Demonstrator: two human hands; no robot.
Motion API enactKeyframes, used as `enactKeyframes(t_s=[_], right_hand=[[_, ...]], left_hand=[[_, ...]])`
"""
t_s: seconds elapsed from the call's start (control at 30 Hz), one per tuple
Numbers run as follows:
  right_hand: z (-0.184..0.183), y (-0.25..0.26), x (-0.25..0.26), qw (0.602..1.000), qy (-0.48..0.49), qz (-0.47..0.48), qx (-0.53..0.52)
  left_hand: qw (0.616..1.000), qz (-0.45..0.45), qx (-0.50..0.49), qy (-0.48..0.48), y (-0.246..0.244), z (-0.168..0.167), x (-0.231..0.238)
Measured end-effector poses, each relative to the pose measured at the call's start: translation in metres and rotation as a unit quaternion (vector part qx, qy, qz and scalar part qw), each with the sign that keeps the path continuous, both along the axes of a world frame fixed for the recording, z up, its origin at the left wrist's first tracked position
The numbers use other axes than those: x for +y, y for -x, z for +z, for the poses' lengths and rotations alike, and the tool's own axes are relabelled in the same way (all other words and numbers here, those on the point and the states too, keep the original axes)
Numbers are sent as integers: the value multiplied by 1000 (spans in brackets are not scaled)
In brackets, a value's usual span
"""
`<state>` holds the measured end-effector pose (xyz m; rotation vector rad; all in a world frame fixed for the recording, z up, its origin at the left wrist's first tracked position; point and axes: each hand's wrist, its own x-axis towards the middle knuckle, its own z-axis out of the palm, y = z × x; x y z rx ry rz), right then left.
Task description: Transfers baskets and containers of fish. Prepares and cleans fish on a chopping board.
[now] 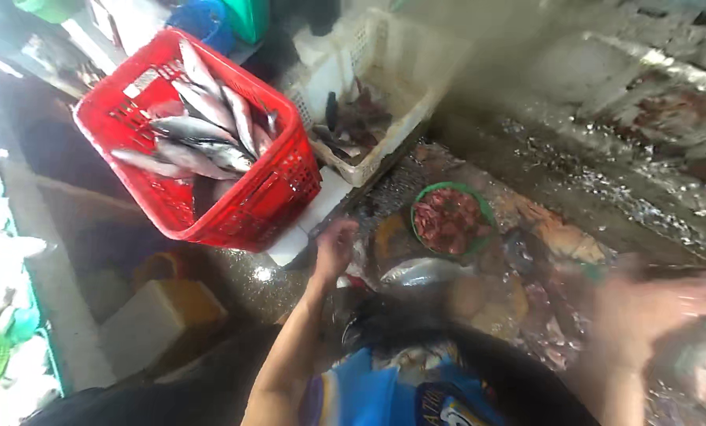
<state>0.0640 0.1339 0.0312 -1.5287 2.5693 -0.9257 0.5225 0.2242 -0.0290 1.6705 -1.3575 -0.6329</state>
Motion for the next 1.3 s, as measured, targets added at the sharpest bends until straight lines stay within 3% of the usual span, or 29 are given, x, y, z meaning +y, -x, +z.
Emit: enactKeyframes(t_s=[0.13, 0.23, 0.6, 0.77, 0.9, 1.0, 1.07, 1.13, 1.23, 1.3], right_hand=[[-37, -60, 13, 977, -122, 159, -75], [-61, -81, 7, 963, -168, 199, -73], [-76, -107, -37, 961, -234, 76, -129], [-50, -155, -55, 967, -146, 106, -180], [-31, -228, -98, 933, -148, 210, -254], [-14, -297, -137, 884, -169, 250, -357], [-5, -332, -161, 869, -183, 235, -396], [-8, -352, -179, 878, -180, 179, -406], [-27, -357, -194, 896, -161, 66, -409], [-24, -356, -196, 897, -156, 42, -410]], left_hand=[[996, 30, -25, 82, -28, 27, -9], [989, 48, -31, 138, -43, 39, -15], [986, 10, -3, 168, -57, 23, -25], [977, 5, -91, 194, -51, 38, -55], [967, -15, -240, 81, -40, 51, -101], [953, -48, -299, 3, -26, 33, -131], [953, -61, -298, 10, -14, 19, -137], [955, -73, -284, 40, -6, 9, -136], [954, -85, -259, 124, -2, -4, -126], [954, -103, -242, 145, -4, -7, -123]])
